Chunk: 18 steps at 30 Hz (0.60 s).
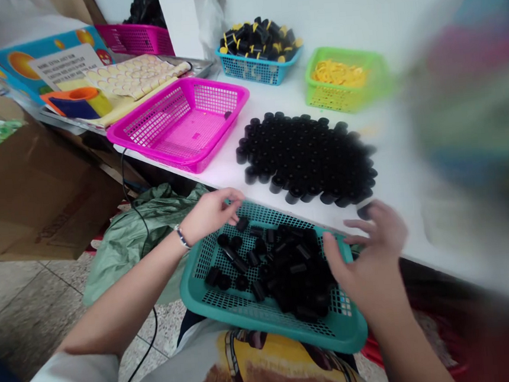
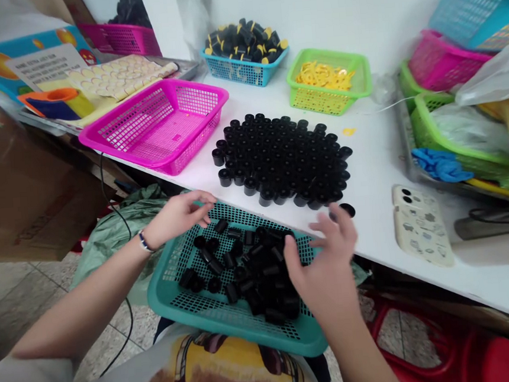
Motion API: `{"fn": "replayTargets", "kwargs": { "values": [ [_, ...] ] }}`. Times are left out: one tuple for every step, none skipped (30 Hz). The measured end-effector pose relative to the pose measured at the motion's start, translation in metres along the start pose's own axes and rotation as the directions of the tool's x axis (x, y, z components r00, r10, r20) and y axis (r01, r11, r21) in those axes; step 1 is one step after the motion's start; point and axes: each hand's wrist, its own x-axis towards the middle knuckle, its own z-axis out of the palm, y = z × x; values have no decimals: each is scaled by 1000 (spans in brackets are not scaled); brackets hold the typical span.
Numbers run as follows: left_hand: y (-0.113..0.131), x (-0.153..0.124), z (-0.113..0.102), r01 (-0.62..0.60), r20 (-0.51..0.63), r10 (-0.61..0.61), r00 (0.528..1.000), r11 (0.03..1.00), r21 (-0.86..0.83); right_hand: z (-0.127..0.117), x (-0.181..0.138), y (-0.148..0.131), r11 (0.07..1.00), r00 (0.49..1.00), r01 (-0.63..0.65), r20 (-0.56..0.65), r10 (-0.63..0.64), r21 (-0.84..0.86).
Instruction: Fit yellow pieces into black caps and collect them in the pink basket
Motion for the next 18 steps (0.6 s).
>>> {"fn": "replayTargets", "kwargs": {
  "values": [
    [-7, 6, 7, 35, 66, -42, 997, 994, 99, 7, 0, -7, 1000, 1000, 20, 0, -20, 8],
    [-12, 11, 16, 50, 128, -80, 989, 974, 221, 12, 1, -14, 999, 999, 30, 16, -30, 17],
    [-17, 15, 25, 55, 171, -119, 978, 938, 342, 17, 1, -19, 999, 998, 33, 50, -34, 25],
    [-20, 19, 34, 56, 190, -146, 971, 909, 412, 20, 2, -23, 999, 994, 34, 102, -37, 28],
    [-22, 21, 41, 53, 204, -163, 965, 888, 456, 21, 2, -26, 999, 988, 33, 150, -37, 29],
    [-23, 23, 46, 50, 208, -166, 964, 881, 470, 22, 2, -28, 999, 981, 33, 192, -39, 30],
    [-23, 23, 47, 41, 211, -158, 965, 882, 470, 22, 2, -29, 999, 973, 37, 226, -42, 30],
    [-23, 23, 46, 25, 212, -139, 967, 885, 465, 21, 1, -29, 999, 967, 40, 252, -45, 26],
    [-22, 22, 43, 2, 212, -106, 972, 899, 438, 19, 1, -28, 999, 962, 39, 271, -43, 18],
    [-21, 20, 38, -26, 213, -60, 975, 925, 380, 18, 0, -26, 999, 958, 37, 284, -37, 7],
    [-19, 17, 32, -58, 216, -6, 976, 956, 288, 17, 0, -24, 999, 955, 32, 295, -30, -5],
    [-18, 14, 26, -89, 224, 50, 973, 981, 170, 16, -1, -21, 999, 952, 31, 306, -25, -17],
    [-16, 11, 21, -115, 238, 101, 966, 992, 43, 15, -1, -18, 999, 948, 34, 316, -24, -27],
    [-14, 8, 16, -128, 257, 142, 956, 989, -68, 14, -1, -15, 998, 944, 41, 330, -27, -36],
    [-13, 5, 13, -129, 280, 165, 946, 981, -142, 13, -2, -13, 998, 937, 50, 347, -32, -43],
    [-10, 2, 12, -124, 300, 176, 938, 975, -184, 13, -2, -12, 997, 930, 62, 364, -40, -48],
    [-8, -1, 11, -117, 317, 179, 932, 972, -204, 12, -3, -11, 996, 922, 71, 384, -45, -53],
    [-5, -3, 11, -114, 325, 181, 928, 970, -212, 12, -3, -10, 995, 913, 76, 405, -44, -61]
  ]
}}
